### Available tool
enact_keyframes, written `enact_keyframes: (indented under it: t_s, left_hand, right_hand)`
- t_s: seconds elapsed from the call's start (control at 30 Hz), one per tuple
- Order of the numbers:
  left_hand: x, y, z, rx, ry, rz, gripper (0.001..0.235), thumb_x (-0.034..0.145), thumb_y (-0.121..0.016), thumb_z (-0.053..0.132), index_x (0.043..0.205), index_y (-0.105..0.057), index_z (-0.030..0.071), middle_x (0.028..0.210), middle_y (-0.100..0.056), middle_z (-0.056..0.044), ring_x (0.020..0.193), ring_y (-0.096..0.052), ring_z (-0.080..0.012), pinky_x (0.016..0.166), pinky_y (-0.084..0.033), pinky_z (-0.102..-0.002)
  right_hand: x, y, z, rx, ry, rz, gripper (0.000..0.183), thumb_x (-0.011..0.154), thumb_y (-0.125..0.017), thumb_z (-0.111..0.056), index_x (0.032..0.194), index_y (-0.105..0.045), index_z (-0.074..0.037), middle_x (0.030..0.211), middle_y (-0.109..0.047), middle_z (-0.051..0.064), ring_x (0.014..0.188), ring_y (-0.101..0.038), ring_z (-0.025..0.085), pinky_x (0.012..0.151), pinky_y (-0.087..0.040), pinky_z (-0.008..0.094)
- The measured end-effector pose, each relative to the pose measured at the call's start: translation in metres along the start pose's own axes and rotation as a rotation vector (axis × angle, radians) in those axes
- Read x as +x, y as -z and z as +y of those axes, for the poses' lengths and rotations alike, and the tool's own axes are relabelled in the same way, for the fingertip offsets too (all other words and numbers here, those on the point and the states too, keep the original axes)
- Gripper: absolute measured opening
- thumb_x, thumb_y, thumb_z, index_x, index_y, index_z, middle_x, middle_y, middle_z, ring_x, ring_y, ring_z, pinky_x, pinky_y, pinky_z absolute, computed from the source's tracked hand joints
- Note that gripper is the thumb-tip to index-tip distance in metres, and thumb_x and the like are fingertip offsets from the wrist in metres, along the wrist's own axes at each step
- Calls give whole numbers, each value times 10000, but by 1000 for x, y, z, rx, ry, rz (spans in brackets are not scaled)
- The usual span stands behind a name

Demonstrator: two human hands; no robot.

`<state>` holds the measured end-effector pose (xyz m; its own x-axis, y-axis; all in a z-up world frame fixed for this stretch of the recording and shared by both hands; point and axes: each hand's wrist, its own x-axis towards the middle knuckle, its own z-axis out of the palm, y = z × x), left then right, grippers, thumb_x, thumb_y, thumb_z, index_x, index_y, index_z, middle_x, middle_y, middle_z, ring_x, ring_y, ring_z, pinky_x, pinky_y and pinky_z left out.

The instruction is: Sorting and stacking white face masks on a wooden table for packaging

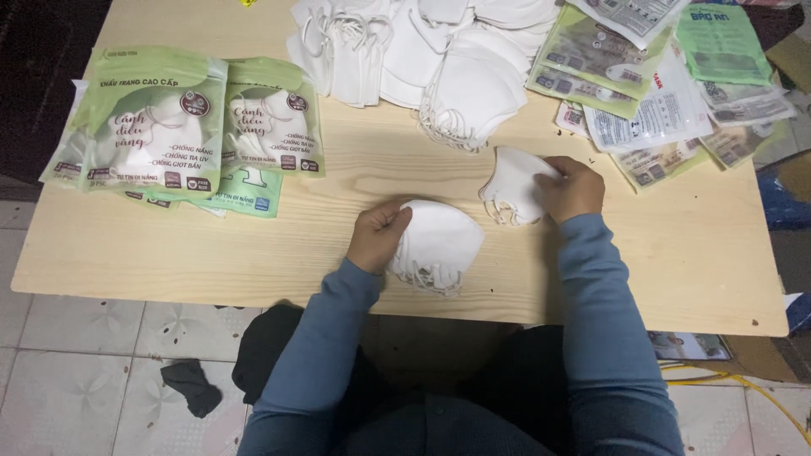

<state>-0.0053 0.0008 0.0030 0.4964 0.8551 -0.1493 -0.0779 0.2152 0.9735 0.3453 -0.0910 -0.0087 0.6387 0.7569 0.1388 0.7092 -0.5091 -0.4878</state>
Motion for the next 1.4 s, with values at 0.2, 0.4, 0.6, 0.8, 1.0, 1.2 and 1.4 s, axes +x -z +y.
enact_keyframes:
  t_s: [0.2, 0.4, 0.6, 0.8, 1.0, 1.2, 1.4]
  left_hand:
    - [8, 3, -10, -10, -5, -9, 236, 1026, -628, 147, 1173, -727, -9, 981, -766, -190, 905, -694, -198, 812, -601, -374]
    - [-1, -2, 1, -20, 3, 18, 246, 1018, -627, 138, 1180, -720, -24, 968, -762, -196, 906, -697, -210, 815, -602, -377]
    - [20, 4, -36, -132, 1, -17, 233, 1021, -642, 144, 1161, -721, -24, 960, -765, -176, 896, -705, -203, 793, -605, -369]
    - [-2, -11, 4, -236, 12, -19, 239, 992, -682, 132, 1168, -722, -24, 972, -771, -180, 895, -724, -208, 798, -610, -366]
    - [14, -1, -24, -168, 59, -61, 186, 1007, -673, 126, 1112, -736, -14, 941, -774, -194, 867, -746, -245, 781, -609, -396]
    - [8, 1, -16, -133, 108, 17, 184, 959, -722, 109, 1083, -744, -25, 931, -779, -168, 832, -741, -202, 764, -622, -368]
    - [18, 14, -48, -43, 36, 27, 234, 949, -673, 50, 1167, -731, -10, 941, -773, -185, 837, -723, -201, 718, -613, -356]
  right_hand:
    - [-6, 13, -13, -34, 200, 147, 176, 1003, -715, -229, 1126, -765, -114, 1026, -715, 107, 972, -710, 338, 853, -564, 455]
    - [-12, 30, -25, 863, 43, -153, 39, 982, -715, -64, 1001, -682, -66, 705, -625, 81, 641, -596, 118, 576, -497, 229]
    - [-34, -16, -51, 954, 33, -573, 150, 852, -813, -97, 896, -693, -17, 645, -651, 49, 514, -618, 122, 449, -498, 210]
    - [-54, -16, -89, 944, 41, -649, 136, 817, -828, -65, 871, -716, -10, 610, -633, 36, 501, -631, 108, 442, -518, 222]
    - [-55, -20, -85, 804, 56, -670, 211, 866, -843, -191, 960, -749, -28, 743, -712, 69, 673, -651, 163, 662, -539, 302]
    - [-16, 3, -42, -100, 114, -85, 388, 906, -716, -401, 1227, -694, -184, 1102, -688, 67, 1074, -671, 312, 923, -547, 454]
    - [-4, 4, -18, -175, -81, -165, 668, 801, -825, -446, 1357, -630, -133, 1232, -640, 178, 1176, -603, 440, 965, -515, 584]
